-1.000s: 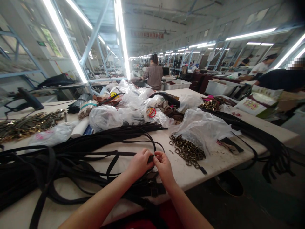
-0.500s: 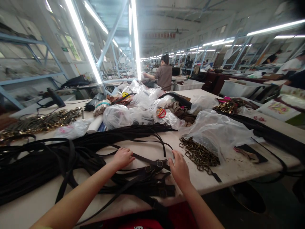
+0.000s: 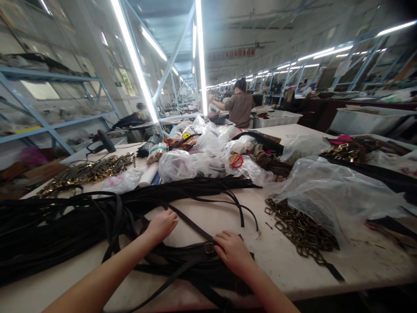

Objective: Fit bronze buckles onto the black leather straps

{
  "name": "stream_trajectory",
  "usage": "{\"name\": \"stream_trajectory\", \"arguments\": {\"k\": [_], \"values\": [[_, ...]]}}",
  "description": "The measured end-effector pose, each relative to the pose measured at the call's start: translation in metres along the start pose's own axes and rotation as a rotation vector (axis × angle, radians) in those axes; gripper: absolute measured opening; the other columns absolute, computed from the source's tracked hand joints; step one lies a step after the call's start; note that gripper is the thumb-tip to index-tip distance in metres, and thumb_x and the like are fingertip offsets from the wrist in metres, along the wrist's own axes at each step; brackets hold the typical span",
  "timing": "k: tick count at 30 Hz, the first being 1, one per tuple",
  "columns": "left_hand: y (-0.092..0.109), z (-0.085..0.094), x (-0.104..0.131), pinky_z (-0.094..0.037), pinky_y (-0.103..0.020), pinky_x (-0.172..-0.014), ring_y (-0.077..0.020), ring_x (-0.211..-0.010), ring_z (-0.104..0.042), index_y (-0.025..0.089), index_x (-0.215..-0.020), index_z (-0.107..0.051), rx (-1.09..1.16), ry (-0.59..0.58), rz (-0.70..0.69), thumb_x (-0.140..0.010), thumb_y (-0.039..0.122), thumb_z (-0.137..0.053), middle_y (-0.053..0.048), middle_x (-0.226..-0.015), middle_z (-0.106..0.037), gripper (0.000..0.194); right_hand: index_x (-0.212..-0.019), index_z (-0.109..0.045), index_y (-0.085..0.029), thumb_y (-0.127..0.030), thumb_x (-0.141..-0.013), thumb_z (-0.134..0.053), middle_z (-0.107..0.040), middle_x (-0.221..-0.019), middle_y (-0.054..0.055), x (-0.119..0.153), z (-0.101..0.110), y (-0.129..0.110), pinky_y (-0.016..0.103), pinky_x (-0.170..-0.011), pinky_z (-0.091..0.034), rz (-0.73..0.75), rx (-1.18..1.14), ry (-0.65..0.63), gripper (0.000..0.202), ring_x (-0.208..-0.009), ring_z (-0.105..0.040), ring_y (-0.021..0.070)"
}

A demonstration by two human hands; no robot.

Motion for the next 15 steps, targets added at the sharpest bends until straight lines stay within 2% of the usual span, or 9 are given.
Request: {"name": "stream_trajectory", "arguments": {"k": [5, 8, 11, 15], "values": [[0.080, 0.004, -0.071, -0.036, -0.032, -0.087, -0.0194, -0.101, -0.049, 0.017, -0.102, -0.053, 0.055, 0.080, -0.094, -0.080, 0.016, -0.042, -0.009, -0.107, -0.054, 0.025, -0.108, -0.058, -0.024, -0.028, -0.082, -0.040, -0.060, -0.111, 0.004, 0.003, -0.013, 0.010, 0.035, -0.092, -0.034, 0.000, 0.023, -0.009, 0.032, -0.106, -0.048, 0.0218], [0.106, -0.001, -0.098, -0.034, -0.033, -0.089, -0.0180, -0.098, -0.051, 0.019, -0.104, -0.052, 0.071, 0.064, -0.138, -0.082, 0.017, -0.040, -0.007, -0.102, -0.058, 0.025, -0.110, -0.057, -0.023, -0.028, -0.082, -0.039, -0.059, -0.113, 0.005, 0.003, -0.019, 0.015, 0.038, -0.091, -0.035, 0.012, 0.033, -0.013, 0.034, -0.107, -0.048, 0.0237], [0.109, -0.006, -0.090, -0.037, -0.034, -0.085, -0.0194, -0.090, -0.054, 0.016, -0.091, -0.058, 0.074, 0.004, -0.197, -0.081, 0.016, -0.040, -0.009, -0.090, -0.060, 0.020, -0.109, -0.058, -0.023, -0.026, -0.081, -0.040, -0.060, -0.111, 0.005, 0.005, -0.015, 0.013, 0.038, -0.090, -0.036, 0.023, 0.007, 0.020, 0.033, -0.105, -0.049, 0.0235], [0.083, -0.005, -0.053, -0.042, -0.035, -0.073, -0.0228, -0.081, -0.057, 0.013, -0.083, -0.059, 0.065, -0.089, -0.233, -0.076, 0.008, -0.040, -0.012, -0.084, -0.061, 0.021, -0.104, -0.059, -0.024, -0.025, -0.080, -0.045, -0.062, -0.105, 0.003, 0.004, -0.003, 0.005, 0.037, -0.090, -0.035, -0.006, -0.049, 0.078, 0.028, -0.103, -0.050, 0.0220]]}}
Point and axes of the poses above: each hand's wrist, its own x-axis away from the middle knuckle, its own z-axis out of the back of the hand, y = z × x, the point moved 1 cm from there along -x, towards the middle knuckle
